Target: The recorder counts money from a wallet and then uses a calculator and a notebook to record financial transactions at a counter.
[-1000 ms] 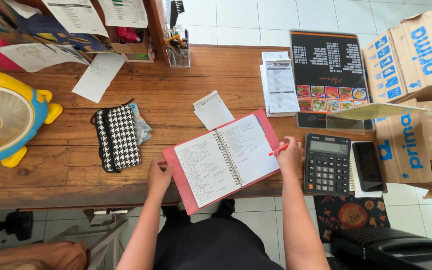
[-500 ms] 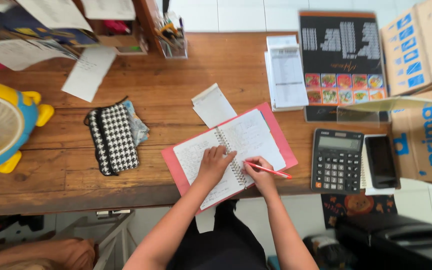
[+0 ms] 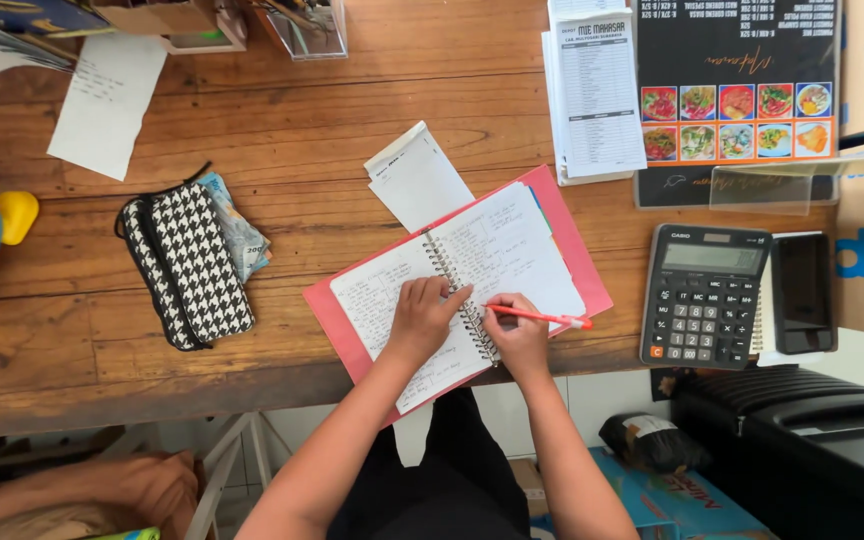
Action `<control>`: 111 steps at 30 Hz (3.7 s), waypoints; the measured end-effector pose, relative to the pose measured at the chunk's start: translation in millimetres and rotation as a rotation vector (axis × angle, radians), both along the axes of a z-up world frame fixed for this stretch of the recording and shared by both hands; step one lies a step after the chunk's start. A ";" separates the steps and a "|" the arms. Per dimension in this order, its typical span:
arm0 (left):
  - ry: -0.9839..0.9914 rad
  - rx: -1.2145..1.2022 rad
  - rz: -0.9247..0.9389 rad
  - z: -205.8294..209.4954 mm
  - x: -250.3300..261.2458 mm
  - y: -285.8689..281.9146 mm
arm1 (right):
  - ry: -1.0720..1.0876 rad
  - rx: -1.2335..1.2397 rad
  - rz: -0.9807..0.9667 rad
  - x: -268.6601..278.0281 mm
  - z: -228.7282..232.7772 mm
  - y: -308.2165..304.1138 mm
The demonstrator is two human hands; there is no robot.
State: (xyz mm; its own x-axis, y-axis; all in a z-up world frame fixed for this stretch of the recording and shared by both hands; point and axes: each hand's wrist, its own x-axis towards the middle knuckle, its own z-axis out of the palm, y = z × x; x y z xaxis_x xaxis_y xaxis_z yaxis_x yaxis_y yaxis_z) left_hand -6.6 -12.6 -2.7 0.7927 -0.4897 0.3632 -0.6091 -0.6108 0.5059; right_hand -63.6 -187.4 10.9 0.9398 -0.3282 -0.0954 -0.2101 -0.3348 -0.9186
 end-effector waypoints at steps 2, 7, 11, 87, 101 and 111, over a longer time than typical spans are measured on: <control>0.012 -0.019 0.003 -2.5 -1.7 0.3 | -0.086 -0.114 0.052 -1.8 -3.8 -0.9; -0.006 0.003 0.005 -3.9 -0.7 0.9 | -0.023 -0.096 0.051 2.2 -2.0 1.1; -0.004 -0.003 -0.003 -3.9 1.1 0.6 | -0.022 -0.152 0.067 2.4 -1.2 1.4; 0.017 -0.035 -0.021 9.6 -4.9 -3.2 | -0.061 0.664 -0.174 -17.3 -11.1 -37.9; 0.376 -0.123 -0.330 145.2 -3.5 -79.2 | -0.539 -0.539 -0.145 -5.4 153.8 -28.9; 0.456 -0.250 -0.305 181.5 -19.1 -86.0 | -0.358 -0.395 -0.080 -45.0 225.9 -33.5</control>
